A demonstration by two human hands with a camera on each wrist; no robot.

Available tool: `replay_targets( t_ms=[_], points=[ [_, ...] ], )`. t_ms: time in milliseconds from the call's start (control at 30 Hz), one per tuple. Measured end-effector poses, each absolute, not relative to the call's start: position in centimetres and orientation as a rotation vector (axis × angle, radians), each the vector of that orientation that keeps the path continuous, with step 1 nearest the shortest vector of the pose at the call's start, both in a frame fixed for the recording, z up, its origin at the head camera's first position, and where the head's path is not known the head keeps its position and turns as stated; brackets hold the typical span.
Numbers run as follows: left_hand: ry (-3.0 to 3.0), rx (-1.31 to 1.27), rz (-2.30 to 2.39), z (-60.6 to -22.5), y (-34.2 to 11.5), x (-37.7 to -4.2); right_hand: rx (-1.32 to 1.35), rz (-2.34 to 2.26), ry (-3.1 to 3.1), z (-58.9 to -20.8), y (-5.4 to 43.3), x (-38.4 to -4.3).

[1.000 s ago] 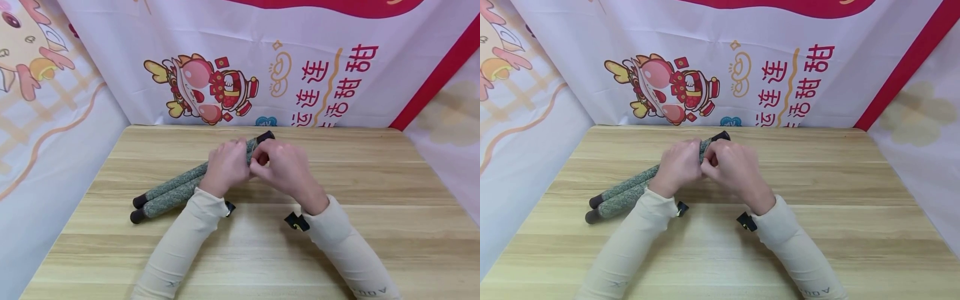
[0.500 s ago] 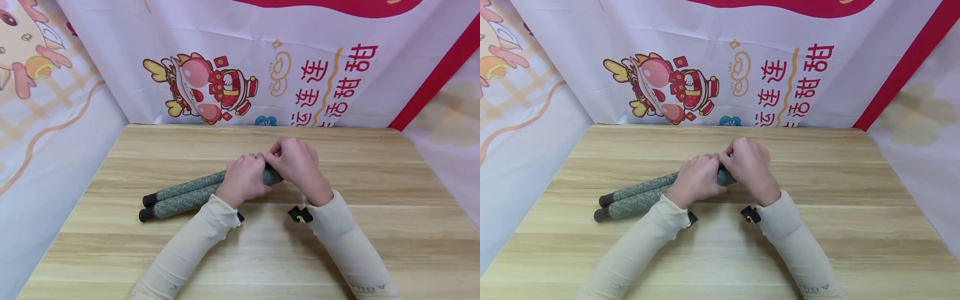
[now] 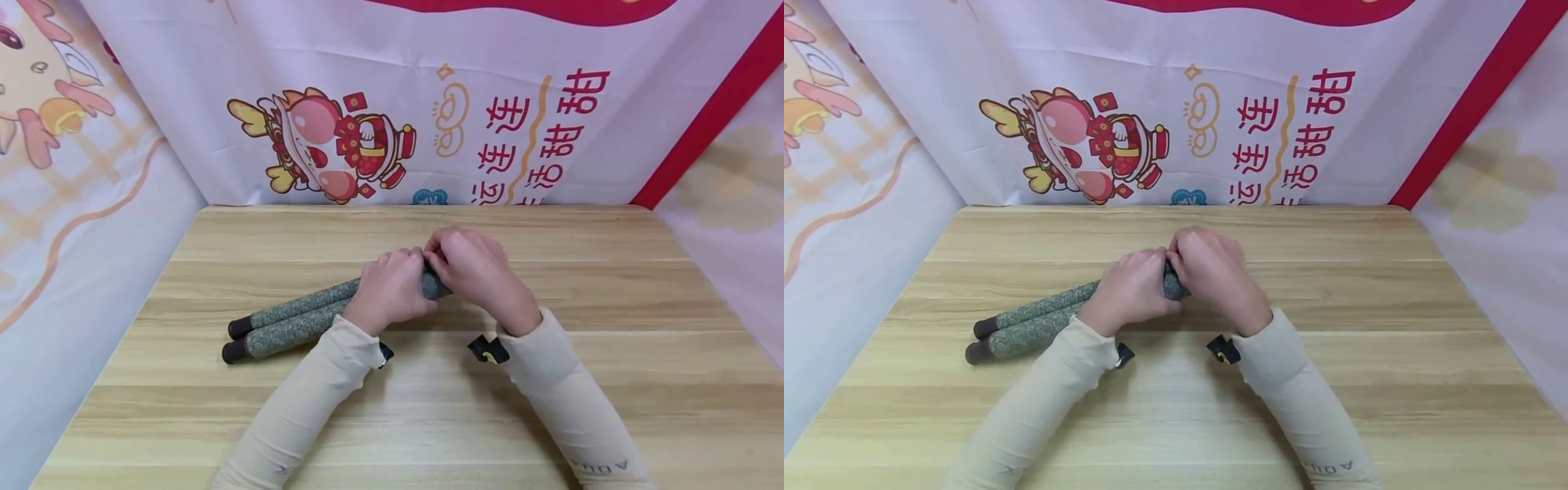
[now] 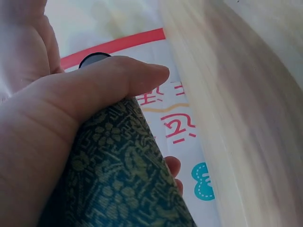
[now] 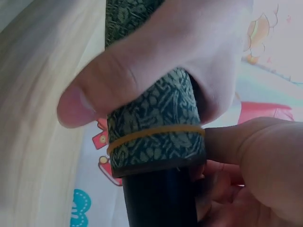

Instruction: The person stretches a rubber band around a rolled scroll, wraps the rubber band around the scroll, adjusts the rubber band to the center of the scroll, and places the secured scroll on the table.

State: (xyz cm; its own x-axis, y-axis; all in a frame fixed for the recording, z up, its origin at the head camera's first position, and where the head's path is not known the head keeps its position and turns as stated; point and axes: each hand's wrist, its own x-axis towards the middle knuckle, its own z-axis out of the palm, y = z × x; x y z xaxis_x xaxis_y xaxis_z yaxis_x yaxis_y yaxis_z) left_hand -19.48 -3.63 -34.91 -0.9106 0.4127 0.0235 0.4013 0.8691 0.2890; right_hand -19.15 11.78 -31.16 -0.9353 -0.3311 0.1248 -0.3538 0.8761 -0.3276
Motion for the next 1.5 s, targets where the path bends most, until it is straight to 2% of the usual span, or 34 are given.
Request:
replay_targets(
  t_ms=[400,1000,1333,1500],
  points=[
    [3.078,0.555,0.49,-34.0,-6.1,-20.8,0.767,0.451,-2.979,-30.0,10.8,-16.8],
    [3.092,0.398,0.689,-32.8,-8.8,-22.0,0.863,0.57,-2.995,-30.4,10.4,-17.1],
    [3.118,0.207,0.773,-31.9,-11.1,-22.5,1.251,0.736,-2.59,-30.5,9.7,-16.7],
    [3.104,0.089,0.789,-31.7,-13.2,-23.2,1.383,0.802,-2.507,-30.1,9.0,-15.4]
  ],
)
